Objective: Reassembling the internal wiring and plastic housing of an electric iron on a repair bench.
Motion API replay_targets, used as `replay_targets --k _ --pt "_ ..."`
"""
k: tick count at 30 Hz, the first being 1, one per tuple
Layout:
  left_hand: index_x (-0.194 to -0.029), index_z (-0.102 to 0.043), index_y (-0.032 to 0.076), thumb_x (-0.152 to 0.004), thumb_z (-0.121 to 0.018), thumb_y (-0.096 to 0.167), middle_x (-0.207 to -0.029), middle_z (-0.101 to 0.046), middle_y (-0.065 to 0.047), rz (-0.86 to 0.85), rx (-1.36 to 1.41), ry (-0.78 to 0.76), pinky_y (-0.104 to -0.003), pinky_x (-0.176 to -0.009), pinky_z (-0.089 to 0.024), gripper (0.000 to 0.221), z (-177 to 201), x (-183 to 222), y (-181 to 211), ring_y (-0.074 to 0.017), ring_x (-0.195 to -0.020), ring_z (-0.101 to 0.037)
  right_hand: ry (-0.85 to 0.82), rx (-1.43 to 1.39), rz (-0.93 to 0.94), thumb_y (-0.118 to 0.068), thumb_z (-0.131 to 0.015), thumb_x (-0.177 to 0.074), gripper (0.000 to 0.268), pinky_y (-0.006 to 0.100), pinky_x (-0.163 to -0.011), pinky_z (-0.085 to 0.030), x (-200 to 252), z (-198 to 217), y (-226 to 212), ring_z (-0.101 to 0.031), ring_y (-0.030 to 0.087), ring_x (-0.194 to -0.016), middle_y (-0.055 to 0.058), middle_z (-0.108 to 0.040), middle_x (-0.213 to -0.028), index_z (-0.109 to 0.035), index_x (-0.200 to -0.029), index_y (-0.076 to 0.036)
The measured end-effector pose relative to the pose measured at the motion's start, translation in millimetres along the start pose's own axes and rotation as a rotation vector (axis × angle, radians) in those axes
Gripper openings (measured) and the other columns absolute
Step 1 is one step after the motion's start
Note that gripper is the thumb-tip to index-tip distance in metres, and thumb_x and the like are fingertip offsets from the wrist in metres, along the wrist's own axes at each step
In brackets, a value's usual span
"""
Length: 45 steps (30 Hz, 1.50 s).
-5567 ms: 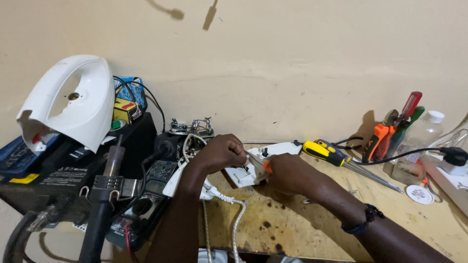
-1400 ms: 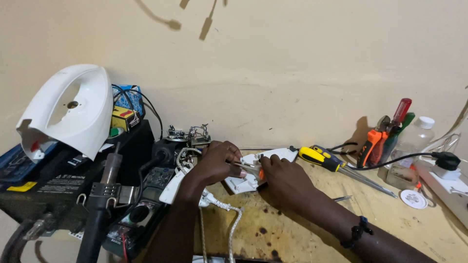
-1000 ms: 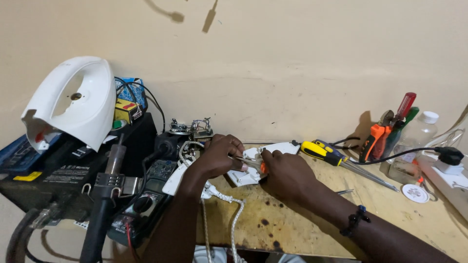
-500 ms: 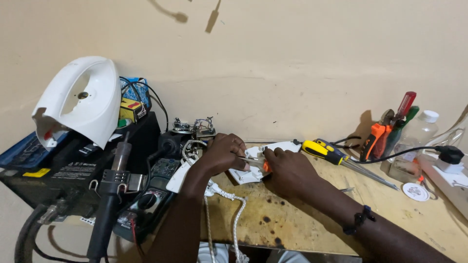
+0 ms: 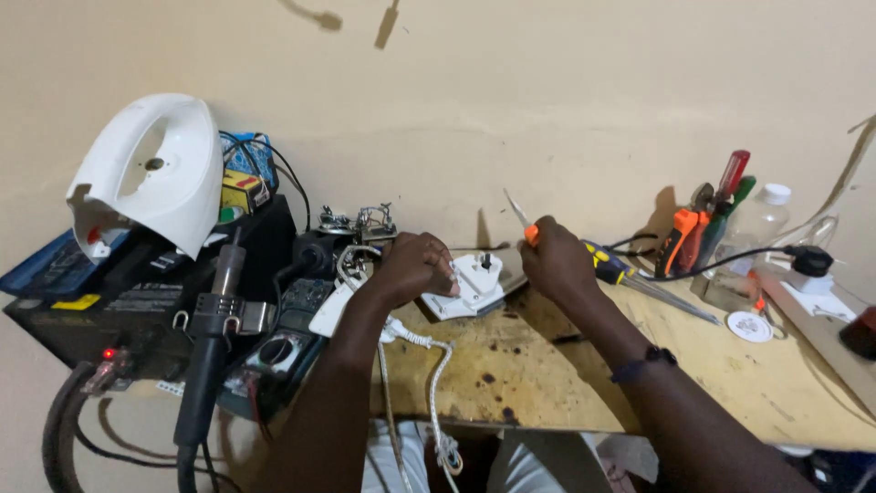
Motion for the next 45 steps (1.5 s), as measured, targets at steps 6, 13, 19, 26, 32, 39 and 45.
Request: replay_targets --k 6,13,19,26,32,39,45 --pt "-0.076 -0.082 0.035 -0.059 -0.09 0.041 -0.102 -0.076 0.018 0.022 -0.161 -0.026 -0.031 -0.105 -0.035 0.02 6 16 31 -0.0087 -0.116 -0.069 0.017 -0.171 -0.231 -0.068 -0.056 -0.101 0.066 0.064 -0.094 -0.054 0 -19 24 -0.07 0.054 -0.113 0.028 -0.071 -0.11 -0.057 -0.121 -0.006" --pt "-0.078 -0.085 0.03 -0.058 -0.094 0.032 -0.103 -0.08 0.011 0.003 -0.029 0.033 -0.028 -0.107 -0.039 0.023 12 25 44 -0.0128 -0.117 -0.072 0.11 -0.217 -0.193 -0.065 -0.054 -0.107 0.068 0.066 -0.094 -0.053 24 -2 -1 -0.07 0.052 -0.112 0.027 -0.07 -0.106 -0.059 -0.124 0.001" --pt "-0.084 -0.081 0.033 -0.059 -0.09 0.043 -0.107 -0.077 0.015 0.05 -0.151 -0.024 -0.03 -0.115 -0.03 0.028 5 10 23 -0.0126 -0.128 -0.063 0.099 -0.212 -0.193 -0.076 -0.047 -0.107 0.074 0.064 -0.103 -0.051 29 -1 -3 -0.068 0.047 -0.119 0.023 -0.067 -0.11 -0.057 -0.122 -0.004" --pt "-0.08 -0.085 0.03 -0.063 -0.092 0.041 -0.11 -0.079 0.014 0.027 -0.103 -0.048 -0.026 -0.109 -0.037 0.021 -3 -6 2 -0.0131 -0.122 -0.068 0.141 -0.113 -0.131 -0.08 -0.047 -0.105 0.077 0.063 -0.098 -0.052 12 4 -1 -0.069 0.047 -0.112 0.02 -0.063 -0.104 -0.057 -0.117 -0.005" --pt "-0.084 -0.086 0.029 -0.067 -0.092 0.043 -0.116 -0.077 0.012 -0.037 -0.114 -0.068 -0.032 -0.115 -0.032 0.024 -5 -7 -5 -0.0163 -0.127 -0.066 0.159 0.029 0.031 -0.07 -0.05 -0.109 0.068 0.061 -0.09 -0.056 5 1 -8 -0.07 0.049 -0.107 0.021 -0.061 -0.104 -0.058 -0.114 -0.003" --pt "-0.086 -0.086 0.025 -0.066 -0.093 0.043 -0.12 -0.076 0.008 -0.027 -0.123 -0.109 -0.039 -0.121 -0.031 0.028 -3 -8 0 -0.0201 -0.13 -0.065 0.049 0.045 -0.019 -0.069 -0.05 -0.107 0.066 0.063 -0.088 -0.058 9 -2 -8 -0.071 0.052 -0.11 0.022 -0.061 -0.114 -0.055 -0.118 -0.005" --pt "-0.088 -0.087 0.026 -0.066 -0.094 0.043 -0.123 -0.076 0.01 -0.037 -0.184 -0.133 -0.037 -0.123 -0.032 0.029 8 8 26 -0.0185 -0.134 -0.064 -0.161 0.162 -0.088 -0.064 -0.058 -0.102 0.065 0.069 -0.097 -0.054 10 -11 12 -0.068 0.055 -0.12 0.026 -0.063 -0.124 -0.058 -0.12 -0.002"
Point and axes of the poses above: each hand's wrist, its own x-axis away from the middle knuckle, its own z-axis out of the back of the hand, y = z × x, the point moved 9 cm from there along -x, towards the middle knuckle
